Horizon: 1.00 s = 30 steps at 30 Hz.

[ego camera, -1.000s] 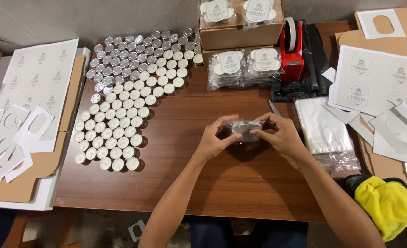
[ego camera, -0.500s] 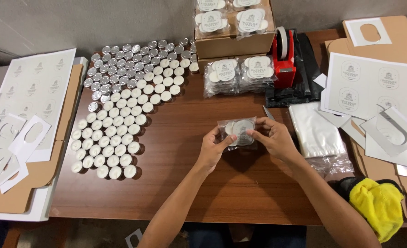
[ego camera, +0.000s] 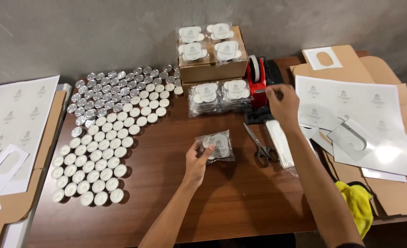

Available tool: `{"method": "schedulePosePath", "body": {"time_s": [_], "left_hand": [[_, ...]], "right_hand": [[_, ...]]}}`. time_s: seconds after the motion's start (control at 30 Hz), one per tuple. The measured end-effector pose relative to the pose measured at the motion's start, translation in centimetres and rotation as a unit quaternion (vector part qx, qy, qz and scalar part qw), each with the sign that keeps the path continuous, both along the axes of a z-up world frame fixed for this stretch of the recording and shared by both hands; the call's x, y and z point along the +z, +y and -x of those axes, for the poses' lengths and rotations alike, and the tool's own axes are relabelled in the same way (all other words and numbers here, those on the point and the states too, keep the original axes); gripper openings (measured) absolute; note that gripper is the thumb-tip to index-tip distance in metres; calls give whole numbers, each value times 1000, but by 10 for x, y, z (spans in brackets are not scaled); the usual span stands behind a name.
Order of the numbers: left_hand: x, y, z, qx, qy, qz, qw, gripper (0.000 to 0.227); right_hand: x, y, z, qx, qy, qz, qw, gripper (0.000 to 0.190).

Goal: The person wipes small white candles with a yellow cloth and places them into a clear plastic bag. They then use scissors to cut out circular labels from a sheet of paper and place a label on the bag.

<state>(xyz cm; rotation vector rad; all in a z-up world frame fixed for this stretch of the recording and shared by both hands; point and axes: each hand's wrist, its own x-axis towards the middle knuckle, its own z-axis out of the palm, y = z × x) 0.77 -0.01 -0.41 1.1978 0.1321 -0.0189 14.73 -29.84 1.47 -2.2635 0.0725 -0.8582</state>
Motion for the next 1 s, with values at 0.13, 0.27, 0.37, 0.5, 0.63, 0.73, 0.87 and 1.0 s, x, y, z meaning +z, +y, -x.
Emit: {"method": "schedulePosePath", "body": {"time_s": [0.13, 0.27, 0.37, 0.5, 0.63, 0.73, 0.87, 1.0], "left_hand": [[13, 3, 1, 14, -10, -6, 1000, 24], [17, 5, 0, 30, -14, 7, 999, 23], [13, 5, -3, 32, -10, 16, 999, 23], [11, 7, -4, 26, -4, 23, 999, 24], [9, 5, -4, 31, -4, 39, 999, 27], [8, 6, -5, 32, -8, 45, 998, 27], [1, 5, -7, 39, -12, 51, 998, 28], [-5, 8, -8, 34, -1, 54, 998, 28]], "right_hand": [[14, -3, -46, 16, 77, -28, 996, 14], [37, 7, -59, -7, 297, -11, 955, 29], [25, 6, -77, -12, 334, -37, 942, 35], [3, -13, -94, 11, 339, -229, 912, 48], [35, -6, -71, -13, 386, -224, 895, 60], [25, -15, -78, -28, 372, -213, 903, 54], [13, -23, -91, -40, 344, -201, 916, 41], [2, -27, -101, -37, 325, -216, 920, 13]]}}
